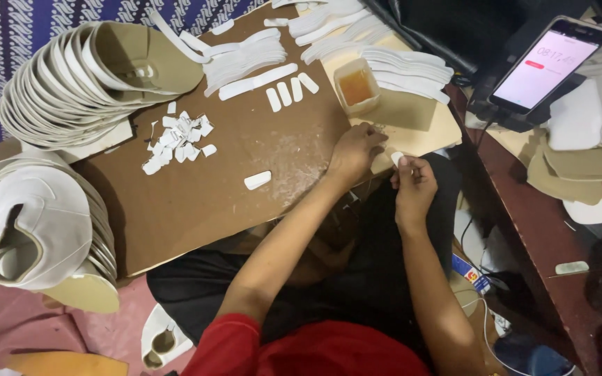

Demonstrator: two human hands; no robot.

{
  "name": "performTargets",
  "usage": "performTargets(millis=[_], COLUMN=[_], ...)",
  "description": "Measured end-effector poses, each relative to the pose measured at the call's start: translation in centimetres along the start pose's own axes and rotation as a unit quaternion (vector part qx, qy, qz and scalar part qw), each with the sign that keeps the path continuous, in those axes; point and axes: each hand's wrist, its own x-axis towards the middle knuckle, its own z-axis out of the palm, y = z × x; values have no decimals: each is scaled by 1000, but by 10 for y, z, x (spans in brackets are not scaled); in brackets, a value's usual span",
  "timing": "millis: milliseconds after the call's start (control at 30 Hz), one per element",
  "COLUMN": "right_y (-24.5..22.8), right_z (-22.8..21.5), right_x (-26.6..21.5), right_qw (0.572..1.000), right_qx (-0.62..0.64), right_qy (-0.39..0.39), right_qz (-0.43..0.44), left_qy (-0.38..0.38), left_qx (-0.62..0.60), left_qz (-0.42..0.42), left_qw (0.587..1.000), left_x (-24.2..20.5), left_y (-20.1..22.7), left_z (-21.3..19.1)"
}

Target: The person sits at a table and repeatedly picks up small white foam pieces, inserts a metal staple into each one, and places the finished pieces on the table. The person handles the pieces one at a time and continues the process throughout the clip.

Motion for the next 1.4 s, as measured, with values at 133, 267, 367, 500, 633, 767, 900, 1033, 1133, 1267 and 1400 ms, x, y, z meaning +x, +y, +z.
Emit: performTargets(millis=[133,267,367,500,633,767,900,1033,1133,1267,1400], right_y=[2,-1,2,-8,-12,-16,-37,-42,-43,-56,-58], right_z=[1,4,6,14,16,29,56,63,64,65,62], right_x=[0,0,0,-3,-3,-16,-40,-49,-51,-53,-53], right_qw=[1000,1000,1000,1000,999,992,981,973,971,970,974], right_qx=[-1,7,5,-16,-27,-81,-131,-178,-187,-190,-153], right_qy=[10,7,8,-8,-27,-100,-140,-134,-124,-118,-143], right_qz=[-1,6,12,20,12,5,-25,-57,-79,-94,-84], left_qy=[-11,-6,7,103,126,123,134,150,149,155,155], left_qx=[21,22,6,-220,-312,-580,-637,-650,-661,-674,-692], left_qz=[23,46,22,-177,-259,-345,-394,-394,-383,-352,-314], left_qw=[999,999,1000,954,906,728,649,632,628,631,632], left_x=[-3,3,-4,-11,-39,-76,-100,-109,-113,-117,-121], left_y=[1,-12,-11,14,2,5,32,41,47,50,53], left_z=[-20,-5,-14,-59,-48,-53,-87,-108,-121,-124,-125])
